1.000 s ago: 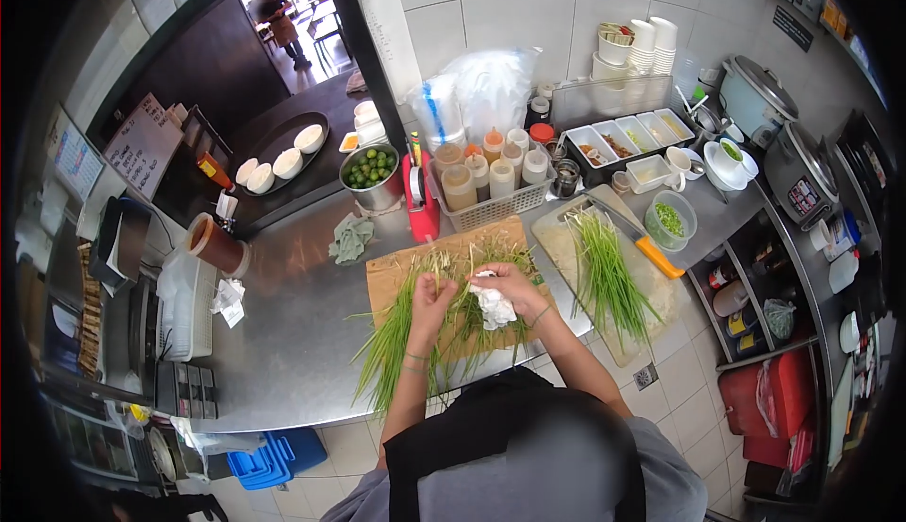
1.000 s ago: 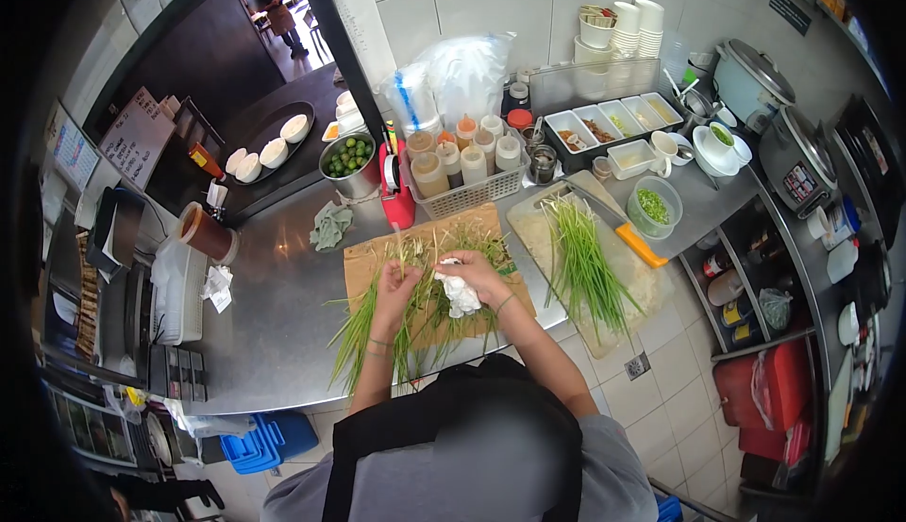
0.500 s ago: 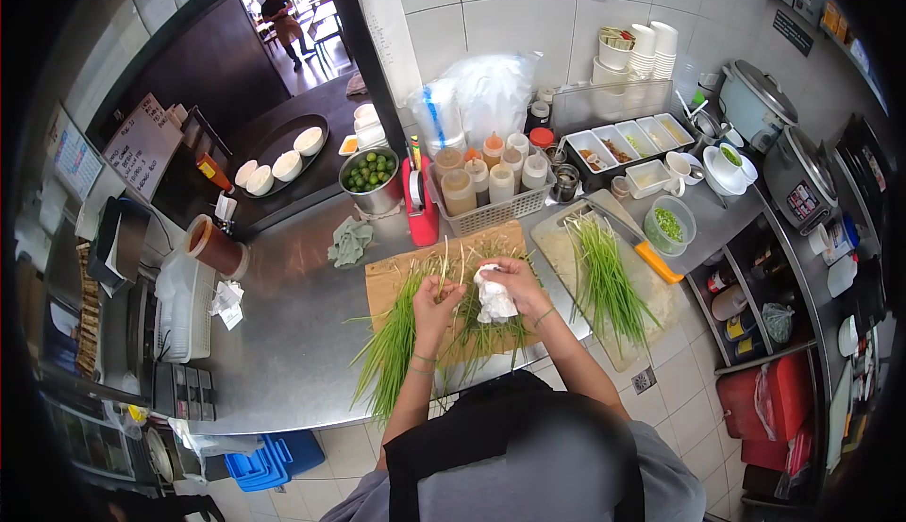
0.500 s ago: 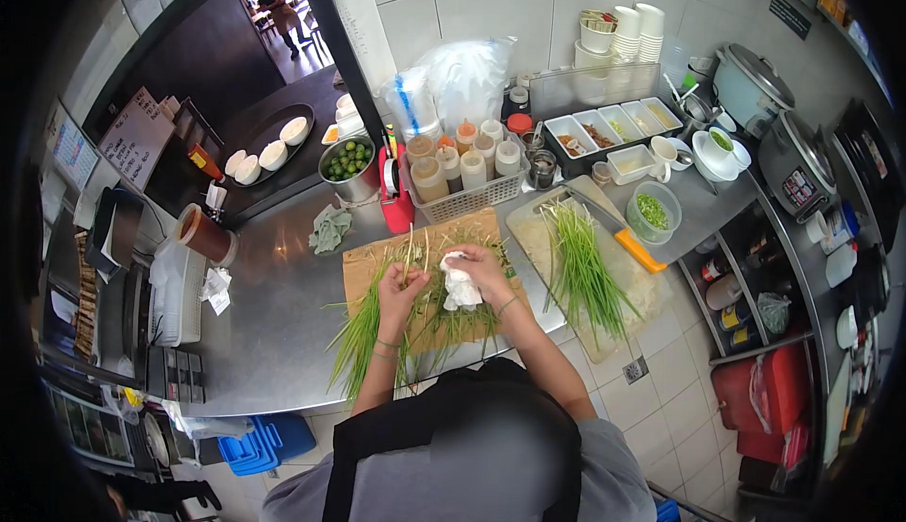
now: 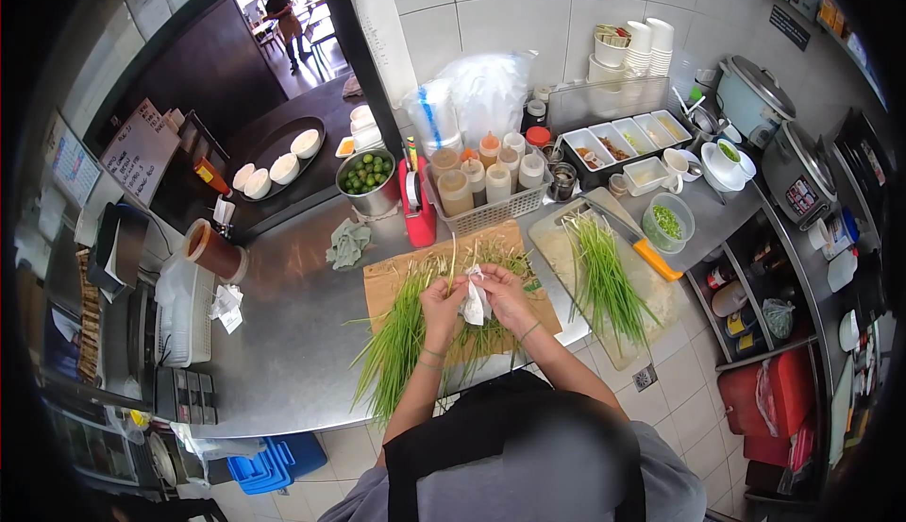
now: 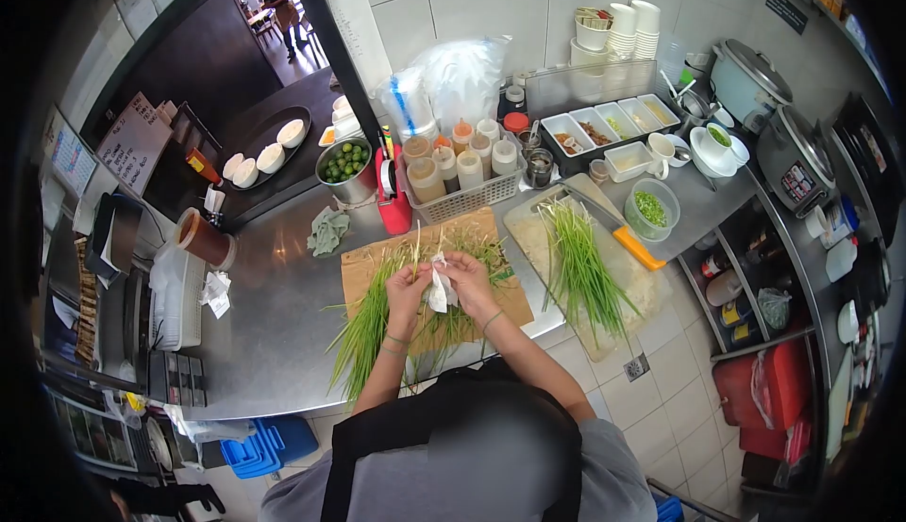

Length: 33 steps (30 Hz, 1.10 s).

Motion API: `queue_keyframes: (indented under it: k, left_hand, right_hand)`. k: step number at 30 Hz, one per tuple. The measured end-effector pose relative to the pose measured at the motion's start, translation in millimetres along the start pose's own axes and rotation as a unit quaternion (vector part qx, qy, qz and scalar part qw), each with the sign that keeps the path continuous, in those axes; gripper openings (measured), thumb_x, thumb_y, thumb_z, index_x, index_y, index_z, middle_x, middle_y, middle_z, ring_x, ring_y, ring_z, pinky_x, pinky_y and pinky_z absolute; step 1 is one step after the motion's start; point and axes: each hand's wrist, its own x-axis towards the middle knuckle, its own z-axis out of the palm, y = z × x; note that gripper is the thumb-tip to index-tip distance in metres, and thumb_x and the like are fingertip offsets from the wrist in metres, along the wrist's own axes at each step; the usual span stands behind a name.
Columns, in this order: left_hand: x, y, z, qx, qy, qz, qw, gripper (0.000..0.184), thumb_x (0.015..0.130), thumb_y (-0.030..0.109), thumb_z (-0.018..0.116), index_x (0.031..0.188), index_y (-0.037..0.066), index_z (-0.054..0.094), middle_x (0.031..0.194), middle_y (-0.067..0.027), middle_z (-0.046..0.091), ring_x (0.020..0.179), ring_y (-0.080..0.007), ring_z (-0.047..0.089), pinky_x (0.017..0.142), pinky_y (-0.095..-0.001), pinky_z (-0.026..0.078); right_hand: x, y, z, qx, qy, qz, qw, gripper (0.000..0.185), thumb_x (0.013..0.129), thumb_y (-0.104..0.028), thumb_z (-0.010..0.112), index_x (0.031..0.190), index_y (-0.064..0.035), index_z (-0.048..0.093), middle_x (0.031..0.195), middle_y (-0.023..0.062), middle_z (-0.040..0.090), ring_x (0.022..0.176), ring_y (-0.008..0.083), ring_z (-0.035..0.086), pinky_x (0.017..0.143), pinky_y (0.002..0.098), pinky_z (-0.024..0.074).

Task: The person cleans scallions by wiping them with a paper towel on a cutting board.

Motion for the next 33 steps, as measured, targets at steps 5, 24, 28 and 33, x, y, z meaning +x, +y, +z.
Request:
queue_keyframes:
  k: [5,24,28,33]
  left_hand:
    - [-4.7,2.8,3.1,0.002,-0.02,0.006,1.0,0.011,0.077,-0.003,0.058,0.088,-0.003,0.061,0.078,-0.005,0.062,0.067,-0.0069,0.056,0.061,-0.0179,0.044]
    - [-12.7,19.3,-10.7,0.047,-0.035,-0.022,0.998,0.014,0.077,0.0,0.062,0.09,-0.004,0.06,0.079,-0.0075,0.064,0.074,-0.0108,0.061,0.07,-0.0201,0.045]
    - [-15.4,19.0,-16.7,0.059,-0.029,-0.019,0.998,0.015,0.077,0.001,0.062,0.092,-0.004,0.06,0.08,-0.0085,0.064,0.074,-0.0106,0.061,0.072,-0.0206,0.045]
    - [-15.3,26.6,-13.7,0.022,-0.005,-0.028,0.999,0.014,0.077,0.002,0.062,0.089,-0.004,0.061,0.079,-0.006,0.064,0.074,-0.0095,0.06,0.069,-0.0198,0.046]
  right_hand:
    - [1.5,-3.4,-3.8,-0.036,0.008,0.021,0.999,0.013,0.078,-0.002,0.06,0.091,0.0021,0.059,0.083,0.0088,0.063,0.071,0.0147,0.061,0.066,0.0256,0.0496]
    - [24.1,-19.2,-31.7,-0.08,0.022,-0.057,0.995,0.011,0.086,-0.005,0.047,0.092,-0.0009,0.056,0.084,0.0046,0.061,0.073,0.0121,0.058,0.068,0.0249,0.0472]
    - [26.4,-31.4,-41.2,-0.01,0.096,-0.082,0.992,0.011,0.086,-0.006,0.047,0.092,-0.0005,0.055,0.084,0.0069,0.061,0.073,0.0151,0.06,0.068,0.0278,0.0494]
    - [22.6,-33.1,-46.9,-0.041,0.115,-0.09,0.989,0.01,0.084,-0.004,0.047,0.087,-0.0006,0.056,0.08,0.0064,0.061,0.069,0.0148,0.059,0.064,0.0268,0.0489]
